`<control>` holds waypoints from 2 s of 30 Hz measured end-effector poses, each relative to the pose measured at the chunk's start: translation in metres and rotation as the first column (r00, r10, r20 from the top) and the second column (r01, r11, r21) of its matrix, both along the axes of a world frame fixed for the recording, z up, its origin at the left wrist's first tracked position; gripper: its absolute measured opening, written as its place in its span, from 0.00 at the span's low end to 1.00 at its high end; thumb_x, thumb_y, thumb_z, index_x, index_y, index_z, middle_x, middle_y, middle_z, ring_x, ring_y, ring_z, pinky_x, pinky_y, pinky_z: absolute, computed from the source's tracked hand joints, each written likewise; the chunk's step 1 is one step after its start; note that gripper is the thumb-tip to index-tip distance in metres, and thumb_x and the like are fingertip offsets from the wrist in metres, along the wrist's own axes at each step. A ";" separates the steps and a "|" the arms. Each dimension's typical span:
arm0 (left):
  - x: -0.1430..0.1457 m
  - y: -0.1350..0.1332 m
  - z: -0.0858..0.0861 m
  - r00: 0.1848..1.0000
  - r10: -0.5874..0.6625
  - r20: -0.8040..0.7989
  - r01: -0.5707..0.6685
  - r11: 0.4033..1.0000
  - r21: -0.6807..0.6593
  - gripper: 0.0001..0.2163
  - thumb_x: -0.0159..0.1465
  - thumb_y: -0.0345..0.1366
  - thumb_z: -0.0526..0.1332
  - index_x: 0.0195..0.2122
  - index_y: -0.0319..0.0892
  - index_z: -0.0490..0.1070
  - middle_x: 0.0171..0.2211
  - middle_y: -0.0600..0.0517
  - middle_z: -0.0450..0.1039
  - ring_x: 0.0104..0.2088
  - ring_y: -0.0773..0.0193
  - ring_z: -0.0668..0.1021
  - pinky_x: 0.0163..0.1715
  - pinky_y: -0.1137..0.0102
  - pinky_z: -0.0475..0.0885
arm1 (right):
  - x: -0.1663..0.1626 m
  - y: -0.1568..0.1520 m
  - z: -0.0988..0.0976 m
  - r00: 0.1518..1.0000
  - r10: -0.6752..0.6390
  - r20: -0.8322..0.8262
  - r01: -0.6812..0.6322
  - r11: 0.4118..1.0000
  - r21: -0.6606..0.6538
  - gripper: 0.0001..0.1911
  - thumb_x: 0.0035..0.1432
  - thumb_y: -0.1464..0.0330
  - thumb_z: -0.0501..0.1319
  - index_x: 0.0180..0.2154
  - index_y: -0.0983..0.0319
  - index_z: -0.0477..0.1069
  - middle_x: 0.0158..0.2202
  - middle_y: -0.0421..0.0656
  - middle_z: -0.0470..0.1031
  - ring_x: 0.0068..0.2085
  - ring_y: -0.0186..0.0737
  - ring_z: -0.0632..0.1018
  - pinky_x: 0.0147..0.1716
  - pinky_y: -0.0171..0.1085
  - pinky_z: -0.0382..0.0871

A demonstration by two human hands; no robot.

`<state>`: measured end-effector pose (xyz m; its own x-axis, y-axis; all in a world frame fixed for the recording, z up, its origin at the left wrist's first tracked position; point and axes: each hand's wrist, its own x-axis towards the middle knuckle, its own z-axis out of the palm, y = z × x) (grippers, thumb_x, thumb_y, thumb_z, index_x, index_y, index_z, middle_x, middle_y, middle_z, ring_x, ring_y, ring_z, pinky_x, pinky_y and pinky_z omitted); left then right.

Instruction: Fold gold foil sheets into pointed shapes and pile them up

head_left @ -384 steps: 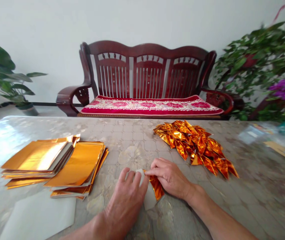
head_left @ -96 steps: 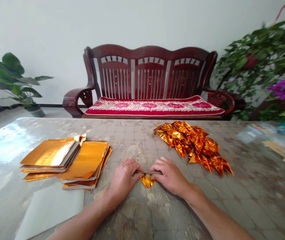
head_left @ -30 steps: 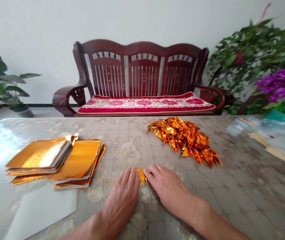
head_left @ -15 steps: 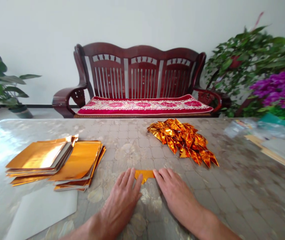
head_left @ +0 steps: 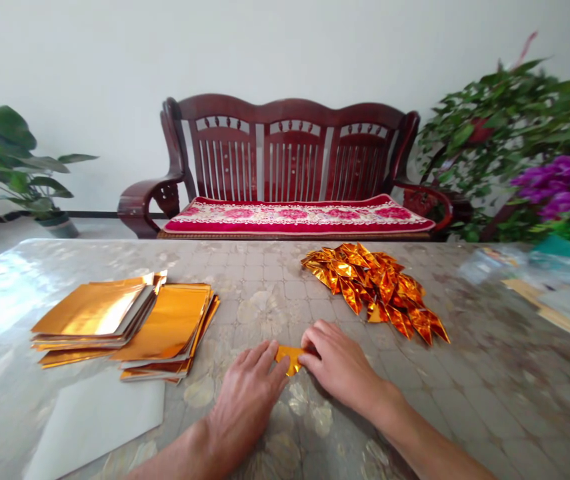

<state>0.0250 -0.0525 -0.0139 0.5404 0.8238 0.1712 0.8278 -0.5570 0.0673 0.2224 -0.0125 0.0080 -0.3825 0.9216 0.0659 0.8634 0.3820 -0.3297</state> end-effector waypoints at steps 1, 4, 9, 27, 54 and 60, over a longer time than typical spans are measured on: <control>-0.001 0.003 0.003 1.000 0.003 0.024 -0.002 1.000 -0.028 0.11 0.69 0.31 0.57 0.51 0.47 0.72 0.56 0.47 0.73 0.54 0.52 0.75 0.50 0.58 0.73 | 0.000 -0.001 -0.001 1.000 0.000 -0.006 0.000 1.000 0.008 0.05 0.60 0.67 0.64 0.33 0.59 0.69 0.37 0.41 0.72 0.41 0.41 0.72 0.37 0.36 0.61; -0.003 0.013 0.012 0.994 0.063 0.086 -0.050 0.989 -0.140 0.07 0.69 0.35 0.57 0.40 0.47 0.76 0.45 0.52 0.79 0.45 0.56 0.79 0.45 0.61 0.73 | 0.002 -0.002 -0.004 1.000 -0.004 -0.011 0.004 1.000 0.031 0.05 0.60 0.67 0.64 0.33 0.59 0.69 0.37 0.41 0.71 0.41 0.41 0.72 0.37 0.37 0.60; -0.005 0.024 0.021 0.975 0.147 0.166 -0.110 0.970 -0.217 0.05 0.67 0.37 0.61 0.39 0.45 0.74 0.38 0.52 0.77 0.41 0.57 0.77 0.42 0.65 0.70 | 0.001 -0.003 -0.006 1.000 -0.005 0.006 0.005 0.999 0.044 0.05 0.58 0.69 0.64 0.33 0.59 0.68 0.36 0.40 0.72 0.40 0.41 0.71 0.37 0.38 0.59; -0.014 0.040 0.018 0.927 0.204 0.315 -0.112 0.951 -0.287 0.09 0.56 0.38 0.69 0.35 0.44 0.73 0.37 0.52 0.73 0.42 0.55 0.74 0.40 0.66 0.65 | 0.000 -0.003 -0.010 0.993 0.015 -0.120 -0.018 0.999 -0.027 0.04 0.57 0.73 0.61 0.32 0.59 0.68 0.34 0.39 0.72 0.39 0.39 0.71 0.36 0.36 0.57; -0.013 0.040 0.007 0.735 0.226 0.640 0.004 0.942 -0.336 0.09 0.66 0.35 0.58 0.33 0.45 0.78 0.31 0.53 0.76 0.34 0.63 0.77 0.37 0.71 0.67 | 0.000 0.002 -0.009 0.849 -0.083 -0.521 0.021 0.992 -0.125 0.04 0.56 0.72 0.63 0.30 0.60 0.73 0.30 0.37 0.74 0.33 0.36 0.73 0.34 0.34 0.62; -0.021 0.044 0.007 0.755 0.118 0.645 -0.001 0.984 -0.179 0.08 0.65 0.30 0.59 0.32 0.45 0.76 0.31 0.54 0.78 0.37 0.62 0.77 0.39 0.69 0.68 | 0.001 0.000 -0.012 0.772 0.110 -0.626 -0.097 0.994 0.055 0.06 0.58 0.75 0.64 0.30 0.59 0.75 0.30 0.39 0.74 0.35 0.37 0.75 0.37 0.34 0.65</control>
<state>0.0036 -0.0086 -0.0066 0.2949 0.8974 0.3283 0.5810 -0.4411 0.6840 0.2229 -0.0127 -0.0037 -0.3437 0.8748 0.3416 0.4225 0.4689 -0.7757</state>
